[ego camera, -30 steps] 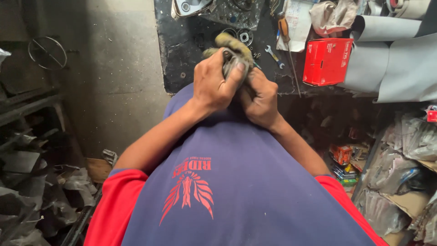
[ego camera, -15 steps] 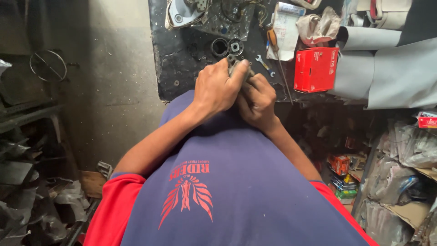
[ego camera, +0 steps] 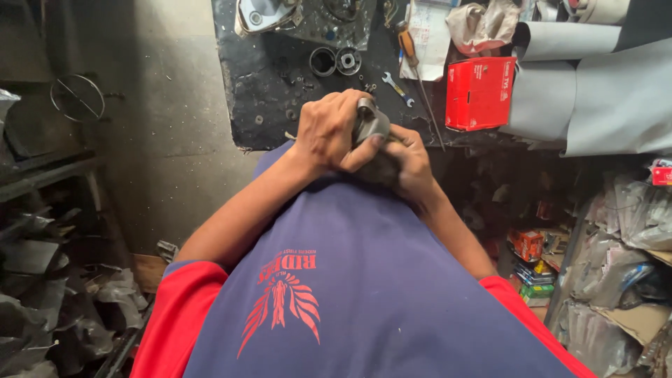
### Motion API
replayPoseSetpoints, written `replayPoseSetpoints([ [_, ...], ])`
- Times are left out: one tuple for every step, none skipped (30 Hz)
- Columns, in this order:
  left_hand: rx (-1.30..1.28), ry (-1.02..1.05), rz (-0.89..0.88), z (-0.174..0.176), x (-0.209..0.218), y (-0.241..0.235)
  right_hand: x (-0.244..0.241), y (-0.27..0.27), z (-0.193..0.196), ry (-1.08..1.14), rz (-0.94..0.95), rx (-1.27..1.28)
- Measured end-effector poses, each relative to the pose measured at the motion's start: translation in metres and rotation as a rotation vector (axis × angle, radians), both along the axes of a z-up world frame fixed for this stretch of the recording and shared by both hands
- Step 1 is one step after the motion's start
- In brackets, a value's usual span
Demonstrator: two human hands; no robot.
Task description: The person sits at a workbench holding a cylindrical metal component, likely a starter motor, and wipes it thoroughly with a rag, turning it to clean different sides. They then use a small pointed tool to scrape inside the component's openings and continue wiping it with the rag.
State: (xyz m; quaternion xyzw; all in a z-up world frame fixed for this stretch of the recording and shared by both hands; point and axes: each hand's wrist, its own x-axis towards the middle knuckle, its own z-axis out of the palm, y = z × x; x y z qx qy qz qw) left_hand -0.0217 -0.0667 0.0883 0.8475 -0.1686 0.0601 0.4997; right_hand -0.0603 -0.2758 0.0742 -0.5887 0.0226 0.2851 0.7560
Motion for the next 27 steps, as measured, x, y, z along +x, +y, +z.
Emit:
replayPoseSetpoints([
  [-0.025,-0.049,-0.022,-0.002,0.001,-0.004,0.000,-0.005,-0.002,0.141,-0.075,0.263],
  [-0.051,-0.093,-0.037,-0.004,0.001,-0.008,-0.002,-0.011,-0.004,0.286,-0.147,0.524],
  [-0.052,-0.083,-0.034,-0.007,-0.005,-0.015,-0.010,-0.021,-0.012,0.296,-0.146,0.522],
  [-0.160,-0.015,-0.014,-0.011,-0.004,-0.020,-0.012,-0.029,-0.022,0.351,-0.257,0.504],
  [-0.269,0.052,0.006,-0.014,-0.002,-0.025,-0.013,-0.037,-0.031,0.405,-0.367,0.485],
  [-0.268,0.056,0.001,-0.012,-0.002,-0.029,-0.009,-0.041,-0.017,0.407,-0.373,0.487],
  [-0.589,0.335,0.071,-0.011,-0.002,-0.032,-0.004,-0.045,-0.003,0.373,-0.398,0.501],
  [-0.907,0.617,0.147,-0.010,-0.003,-0.035,0.002,-0.049,0.010,0.340,-0.419,0.513],
  [-0.905,0.622,0.148,-0.004,-0.002,-0.033,0.003,-0.059,0.013,0.344,-0.421,0.513],
  [-1.200,0.864,0.136,0.003,-0.003,-0.031,0.006,-0.070,0.016,0.298,-0.422,0.502],
  [-1.496,1.105,0.115,0.009,-0.003,-0.029,0.009,-0.079,0.019,0.251,-0.422,0.491],
  [-1.504,1.096,0.127,0.017,-0.007,-0.030,0.009,-0.086,0.023,0.257,-0.409,0.488],
  [-1.601,1.182,0.038,0.026,-0.011,-0.030,0.010,-0.093,0.026,0.236,-0.465,0.509],
  [-1.699,1.261,-0.056,0.034,-0.015,-0.031,0.011,-0.101,0.029,0.215,-0.516,0.529],
  [-1.714,1.246,-0.044,0.036,-0.019,-0.037,0.014,-0.110,0.026,0.222,-0.498,0.524],
  [-1.745,1.308,-0.079,0.039,-0.023,-0.041,0.017,-0.118,0.022,0.133,-0.454,0.513],
  [-1.776,1.369,-0.115,0.041,-0.027,-0.046,0.020,-0.126,0.018,0.044,-0.409,0.504],
  [-1.796,1.372,-0.100,0.040,-0.031,-0.050,0.020,-0.142,0.010,0.062,-0.401,0.491],
  [-1.767,1.389,-0.080,0.040,-0.034,-0.055,0.022,-0.158,0.001,0.067,-0.436,0.405],
  [-1.727,1.411,-0.067,0.041,-0.036,-0.059,0.022,-0.174,-0.006,0.065,-0.478,0.324],
  [-1.738,1.419,-0.058,0.046,-0.038,-0.060,0.031,-0.174,-0.001,0.077,-0.477,0.315],
  [-1.674,1.408,-0.019,0.050,-0.038,-0.059,0.039,-0.172,0.004,0.064,-0.428,0.235],
  [-1.609,1.395,0.018,0.054,-0.036,-0.059,0.048,-0.171,0.008,0.051,-0.378,0.156],
  [-1.607,1.411,0.009,0.059,-0.036,-0.059,0.059,-0.155,0.031,0.053,-0.391,0.148],
  [-1.609,1.434,0.013,0.064,-0.035,-0.059,0.071,-0.138,0.053,-0.045,-0.150,-0.398],
  [-1.611,1.450,0.022,0.068,-0.033,-0.059,0.086,-0.122,0.074,-0.138,0.116,-0.931],
  [-1.610,1.459,0.018,0.068,-0.032,-0.059,0.091,-0.125,0.071,-0.132,0.111,-0.935],
])
